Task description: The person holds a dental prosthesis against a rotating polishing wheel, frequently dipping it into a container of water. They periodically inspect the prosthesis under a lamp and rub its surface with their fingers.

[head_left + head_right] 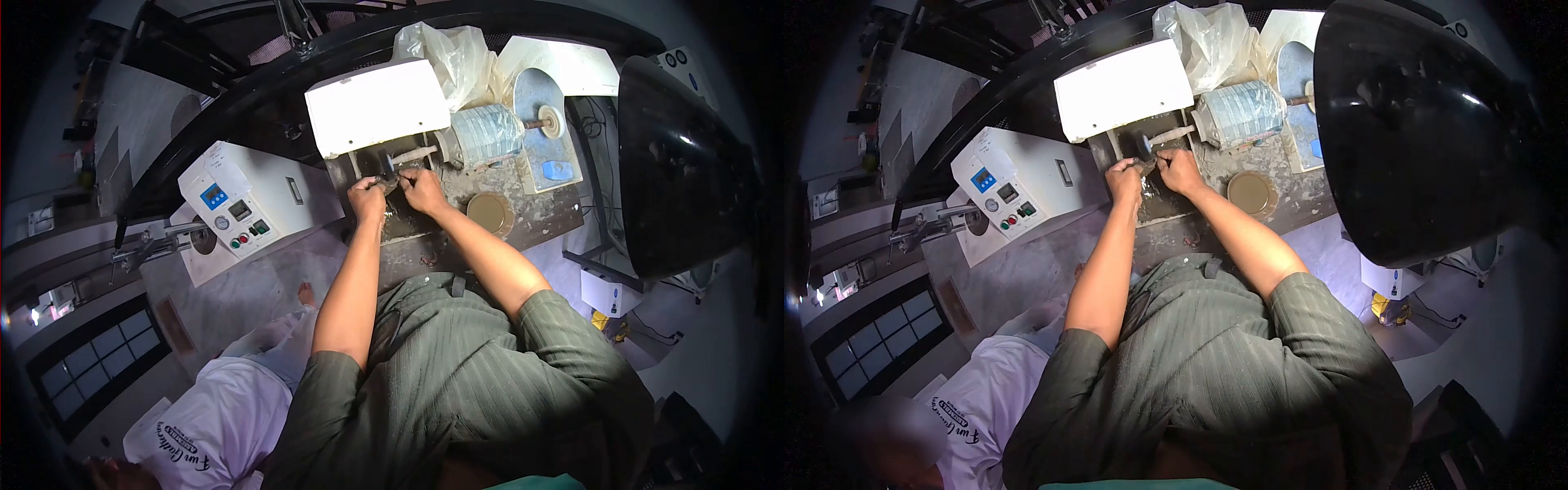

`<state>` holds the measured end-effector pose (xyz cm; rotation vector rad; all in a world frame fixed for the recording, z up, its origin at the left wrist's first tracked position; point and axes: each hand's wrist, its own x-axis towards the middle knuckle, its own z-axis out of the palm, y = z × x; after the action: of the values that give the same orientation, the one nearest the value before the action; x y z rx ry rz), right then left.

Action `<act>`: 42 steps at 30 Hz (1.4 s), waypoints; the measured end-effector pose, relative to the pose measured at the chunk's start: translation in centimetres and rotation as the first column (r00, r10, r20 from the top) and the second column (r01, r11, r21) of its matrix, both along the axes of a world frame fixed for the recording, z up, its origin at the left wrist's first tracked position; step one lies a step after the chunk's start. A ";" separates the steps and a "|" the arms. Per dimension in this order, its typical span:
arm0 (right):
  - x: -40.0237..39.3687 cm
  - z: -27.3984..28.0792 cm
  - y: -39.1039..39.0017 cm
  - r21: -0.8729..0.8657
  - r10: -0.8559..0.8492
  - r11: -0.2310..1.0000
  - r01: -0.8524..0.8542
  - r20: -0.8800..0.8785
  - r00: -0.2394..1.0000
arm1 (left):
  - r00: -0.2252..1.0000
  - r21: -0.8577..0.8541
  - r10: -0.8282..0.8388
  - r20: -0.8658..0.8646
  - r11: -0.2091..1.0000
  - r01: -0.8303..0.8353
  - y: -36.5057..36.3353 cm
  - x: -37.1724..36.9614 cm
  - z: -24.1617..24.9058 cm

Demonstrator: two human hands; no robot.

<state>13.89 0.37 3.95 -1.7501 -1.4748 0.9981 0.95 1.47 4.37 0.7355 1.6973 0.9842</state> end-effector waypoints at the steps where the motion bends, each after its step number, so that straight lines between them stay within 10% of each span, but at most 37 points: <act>1: 0.0 0.0 -0.1 0.000 0.001 1.000 -0.001 0.000 1.000 | 1.000 -0.032 0.013 0.022 0.999 -0.012 0.0 -0.1 0.2; 10: 0.3 0.2 -1.3 0.088 0.021 0.996 -0.019 -0.022 1.000 | 0.993 0.240 -0.089 -0.074 0.965 0.104 -1.7 -0.5 -1.2; 29: 0.3 0.3 -0.1 0.115 0.038 0.993 -0.042 0.037 0.999 | 0.998 0.043 -0.053 0.021 0.998 0.052 -0.2 -1.0 -2.7; 42: 0.5 0.8 -1.1 0.168 0.044 0.984 -0.050 0.036 0.998 | 0.987 0.296 -0.117 -0.109 0.944 0.144 -2.0 -0.6 -2.2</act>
<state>14.36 -0.72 4.72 -1.6236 -1.5797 0.8450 0.34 -0.48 2.13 1.0946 1.5665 1.1465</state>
